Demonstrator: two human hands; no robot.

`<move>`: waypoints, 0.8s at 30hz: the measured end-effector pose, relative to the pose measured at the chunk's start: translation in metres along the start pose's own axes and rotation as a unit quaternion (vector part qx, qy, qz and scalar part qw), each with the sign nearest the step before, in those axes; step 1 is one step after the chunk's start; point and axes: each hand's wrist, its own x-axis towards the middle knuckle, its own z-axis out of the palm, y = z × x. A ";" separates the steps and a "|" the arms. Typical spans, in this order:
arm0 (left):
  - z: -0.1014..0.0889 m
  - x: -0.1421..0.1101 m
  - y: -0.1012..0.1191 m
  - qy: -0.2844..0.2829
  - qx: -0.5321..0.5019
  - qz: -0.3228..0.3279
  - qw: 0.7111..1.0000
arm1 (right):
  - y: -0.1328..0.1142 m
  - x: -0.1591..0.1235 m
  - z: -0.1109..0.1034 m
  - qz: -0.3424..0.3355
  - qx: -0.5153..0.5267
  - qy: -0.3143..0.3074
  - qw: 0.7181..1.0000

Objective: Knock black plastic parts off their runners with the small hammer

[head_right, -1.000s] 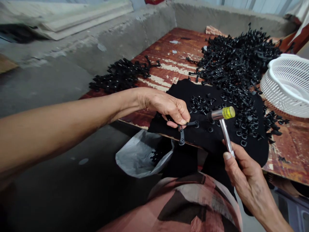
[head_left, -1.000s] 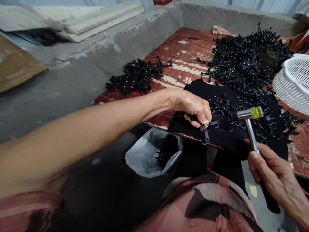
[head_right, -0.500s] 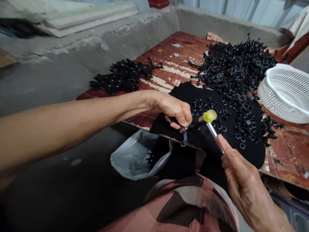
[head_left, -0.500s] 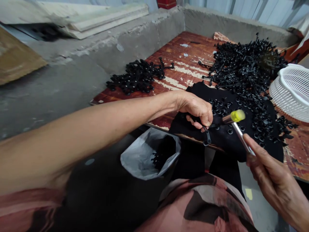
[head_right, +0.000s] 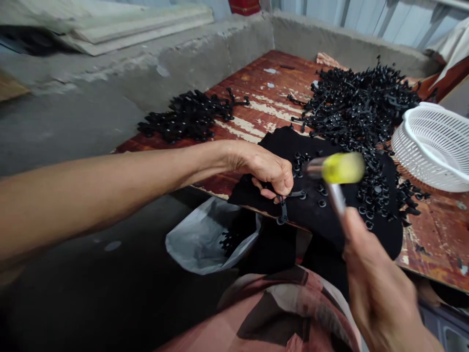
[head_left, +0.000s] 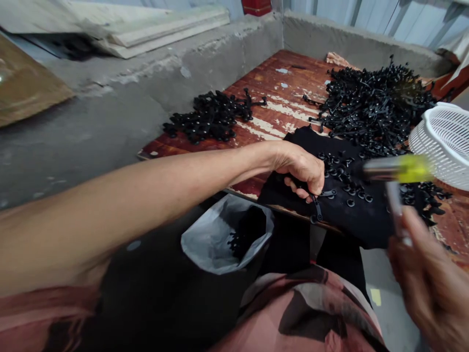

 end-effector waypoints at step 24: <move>-0.104 -0.088 -0.053 0.635 0.317 -0.156 0.687 | 0.015 0.005 0.033 0.331 0.560 0.171 0.740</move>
